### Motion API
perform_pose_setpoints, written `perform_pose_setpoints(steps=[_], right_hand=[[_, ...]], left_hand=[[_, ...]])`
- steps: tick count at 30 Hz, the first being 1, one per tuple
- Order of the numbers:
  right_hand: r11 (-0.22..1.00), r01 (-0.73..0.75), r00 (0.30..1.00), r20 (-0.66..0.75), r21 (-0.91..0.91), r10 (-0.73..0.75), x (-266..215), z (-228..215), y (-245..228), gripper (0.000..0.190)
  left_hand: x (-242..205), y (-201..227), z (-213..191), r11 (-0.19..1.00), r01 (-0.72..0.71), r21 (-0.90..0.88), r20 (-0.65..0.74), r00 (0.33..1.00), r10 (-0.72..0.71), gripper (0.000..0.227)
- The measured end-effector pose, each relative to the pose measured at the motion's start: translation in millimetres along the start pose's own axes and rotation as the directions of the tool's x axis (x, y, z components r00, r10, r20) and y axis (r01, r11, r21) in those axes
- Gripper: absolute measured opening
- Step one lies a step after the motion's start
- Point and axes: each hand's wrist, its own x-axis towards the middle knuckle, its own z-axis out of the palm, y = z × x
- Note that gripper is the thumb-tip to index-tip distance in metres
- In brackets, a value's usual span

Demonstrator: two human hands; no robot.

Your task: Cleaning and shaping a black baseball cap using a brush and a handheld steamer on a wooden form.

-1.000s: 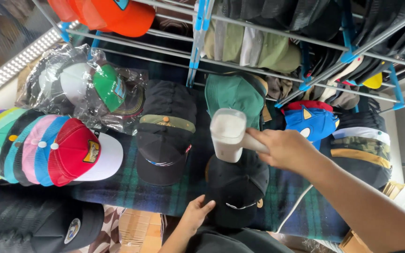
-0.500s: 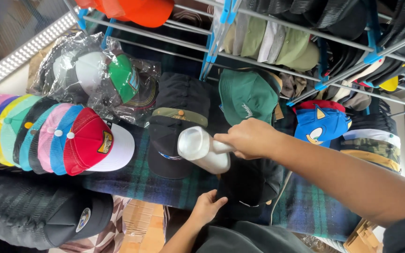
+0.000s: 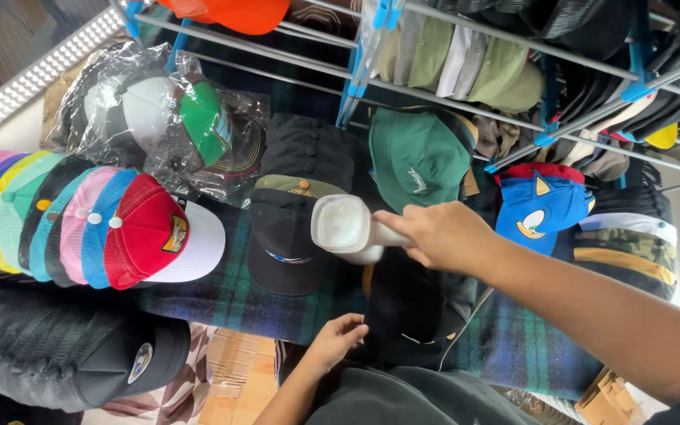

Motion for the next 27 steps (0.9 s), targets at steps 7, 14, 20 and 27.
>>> perform_pose_setpoints(steps=[7, 14, 20, 27], right_hand=[[0.979, -0.194, 0.98, 0.025, -0.058, 0.196, 0, 23, 49, 0.07], [0.947, -0.266, 0.964, 0.053, 0.182, 0.261, -45, 28, 43, 0.069], [0.986, 0.073, 0.951, -0.308, 0.148, -0.024, -58, 53, 4, 0.069], [0.965, 0.239, 0.906, -0.383, 0.107, -0.182, -83, 81, -41, 0.062]], left_hand=[[-1, 22, 12, 0.997, 0.066, -0.03, -0.007, 0.998, -0.066, 0.029], [0, 12, 21, 0.922, 0.126, -0.367, -0.024, 0.989, -0.145, 0.049], [12, -9, 21, 0.737, 0.109, -0.667, 0.016, 0.991, -0.132, 0.067], [13, -23, 31, 0.643, 0.045, -0.764, -0.047, 0.991, -0.125, 0.059]])
